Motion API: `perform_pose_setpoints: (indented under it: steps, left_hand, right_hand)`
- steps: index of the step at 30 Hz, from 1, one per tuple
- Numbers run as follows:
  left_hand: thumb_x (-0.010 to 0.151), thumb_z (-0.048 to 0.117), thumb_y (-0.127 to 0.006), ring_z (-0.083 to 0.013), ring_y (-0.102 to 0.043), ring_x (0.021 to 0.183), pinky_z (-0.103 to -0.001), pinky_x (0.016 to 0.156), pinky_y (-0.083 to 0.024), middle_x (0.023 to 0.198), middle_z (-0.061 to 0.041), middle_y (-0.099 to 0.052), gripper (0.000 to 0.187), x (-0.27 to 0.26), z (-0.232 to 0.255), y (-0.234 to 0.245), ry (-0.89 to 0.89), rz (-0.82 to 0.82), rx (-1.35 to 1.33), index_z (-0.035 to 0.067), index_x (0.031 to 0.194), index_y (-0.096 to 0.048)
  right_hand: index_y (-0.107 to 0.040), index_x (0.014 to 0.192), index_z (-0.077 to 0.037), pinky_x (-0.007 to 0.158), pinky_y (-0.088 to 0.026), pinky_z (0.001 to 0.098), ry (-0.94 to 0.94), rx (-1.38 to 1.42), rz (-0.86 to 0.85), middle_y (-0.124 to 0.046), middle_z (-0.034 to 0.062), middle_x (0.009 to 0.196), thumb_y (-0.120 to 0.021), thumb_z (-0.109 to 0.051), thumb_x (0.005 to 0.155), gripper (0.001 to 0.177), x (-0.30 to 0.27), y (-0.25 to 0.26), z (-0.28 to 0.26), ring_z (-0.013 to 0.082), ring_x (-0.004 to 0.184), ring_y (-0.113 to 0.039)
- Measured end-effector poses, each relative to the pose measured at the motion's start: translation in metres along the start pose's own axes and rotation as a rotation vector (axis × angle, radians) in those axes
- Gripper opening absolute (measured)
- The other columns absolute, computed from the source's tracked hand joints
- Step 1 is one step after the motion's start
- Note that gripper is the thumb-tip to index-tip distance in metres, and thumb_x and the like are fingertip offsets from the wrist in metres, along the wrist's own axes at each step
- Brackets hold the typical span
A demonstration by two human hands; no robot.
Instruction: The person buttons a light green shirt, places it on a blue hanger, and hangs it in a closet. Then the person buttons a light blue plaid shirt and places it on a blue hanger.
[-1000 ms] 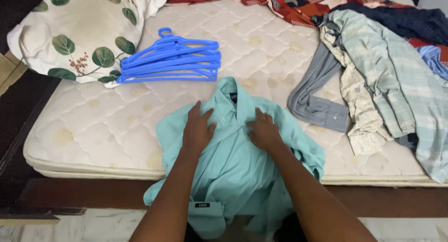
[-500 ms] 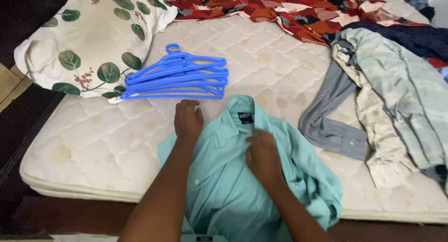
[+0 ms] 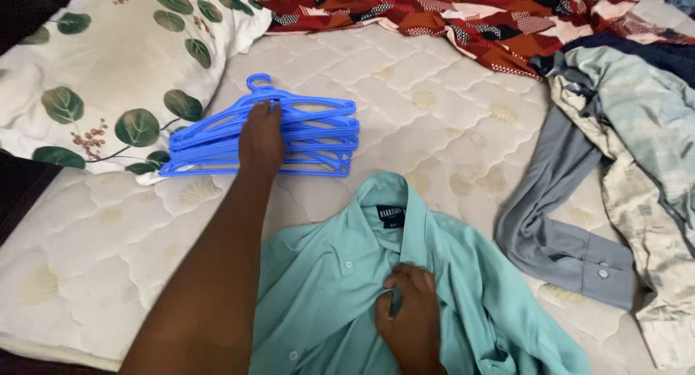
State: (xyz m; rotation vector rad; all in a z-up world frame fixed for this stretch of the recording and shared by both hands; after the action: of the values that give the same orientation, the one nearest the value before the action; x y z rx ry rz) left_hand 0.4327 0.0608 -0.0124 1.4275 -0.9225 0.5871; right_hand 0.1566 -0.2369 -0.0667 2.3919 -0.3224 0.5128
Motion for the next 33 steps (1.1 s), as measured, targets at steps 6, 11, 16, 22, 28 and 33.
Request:
perform_pose_setpoints:
  steps: [6, 11, 16, 22, 28, 33]
  left_hand:
    - [0.095, 0.011, -0.055, -0.0338, -0.065, 0.109, -0.048, 0.089, -0.054, 0.113, -0.015, -0.068, 0.021, 0.009, -0.014, -0.023, 0.168, -0.554, 0.169, 0.009, 0.106, -0.074]
    - [0.089, 0.007, -0.061, -0.0338, -0.065, 0.107, -0.046, 0.085, -0.056, 0.108, -0.014, -0.069, 0.016, 0.009, -0.009, -0.002, 0.175, -0.418, 0.095, 0.010, 0.092, -0.077]
    - [0.086, 0.001, -0.064, -0.0340, -0.065, 0.100, -0.045, 0.078, -0.055, 0.102, -0.013, -0.069, 0.014, 0.025, 0.008, 0.052, 0.151, -0.133, 0.017, 0.008, 0.090, -0.076]
    - [0.079, -0.013, -0.065, -0.0308, -0.067, 0.092, -0.041, 0.080, -0.053, 0.094, -0.012, -0.070, 0.032, 0.057, 0.039, 0.146, 0.195, 0.219, -0.343, 0.004, 0.103, -0.078]
    - [0.098, -0.009, -0.073, -0.0232, -0.069, 0.094, -0.032, 0.083, -0.054, 0.108, -0.016, -0.072, 0.021, 0.006, 0.087, 0.236, 0.443, 0.446, -0.575, -0.007, 0.119, -0.074]
    - [0.099, 0.005, -0.064, -0.0176, -0.070, 0.091, -0.034, 0.081, -0.065, 0.108, -0.009, -0.071, 0.028, -0.095, 0.119, 0.245, 1.287, 0.516, -1.295, -0.005, 0.125, -0.065]
  right_hand:
    - [-0.062, 0.076, 0.000, 0.090, -0.049, 0.0446, -0.044, 0.014, -0.032, -0.064, 0.0178, 0.095, -0.063, 0.006, 0.064, 0.014, 0.003, -0.009, 0.005, 0.0355, 0.096, -0.060]
    - [-0.061, 0.077, -0.001, 0.090, -0.049, 0.0476, 0.019, 0.028, 0.004, -0.064, 0.0180, 0.095, -0.063, 0.006, 0.062, 0.016, 0.001, -0.014, 0.011, 0.0354, 0.095, -0.061]
    - [-0.061, 0.077, -0.001, 0.088, -0.049, 0.0473, 0.035, 0.028, 0.021, -0.064, 0.0176, 0.096, -0.064, 0.006, 0.063, 0.016, -0.001, -0.014, 0.011, 0.0355, 0.092, -0.059]
    - [-0.061, 0.076, 0.000, 0.087, -0.047, 0.0450, 0.020, 0.045, 0.005, -0.062, 0.0170, 0.096, -0.065, 0.005, 0.062, 0.015, 0.002, -0.010, 0.004, 0.0347, 0.091, -0.058]
    - [-0.066, 0.083, -0.003, 0.089, -0.047, 0.0444, -0.061, 0.096, -0.081, -0.064, 0.0147, 0.099, -0.068, 0.002, 0.068, 0.016, 0.010, 0.001, 0.004, 0.0357, 0.097, -0.057]
    - [-0.067, 0.103, -0.005, 0.092, -0.050, 0.0454, 0.028, 0.005, 0.136, -0.059, 0.0210, 0.122, -0.074, -0.009, 0.072, 0.032, 0.016, 0.031, -0.012, 0.0393, 0.113, -0.058]
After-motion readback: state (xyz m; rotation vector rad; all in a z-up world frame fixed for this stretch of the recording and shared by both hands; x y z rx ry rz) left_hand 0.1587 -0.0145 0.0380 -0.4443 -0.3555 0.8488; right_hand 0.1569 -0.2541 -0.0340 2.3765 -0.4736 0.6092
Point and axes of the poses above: each hand's wrist, its own x-axis towards the middle knuckle, its own y-axis out of the back of the hand, z = x × y, the point moved 4 cm from there along x, towards the middle knuckle
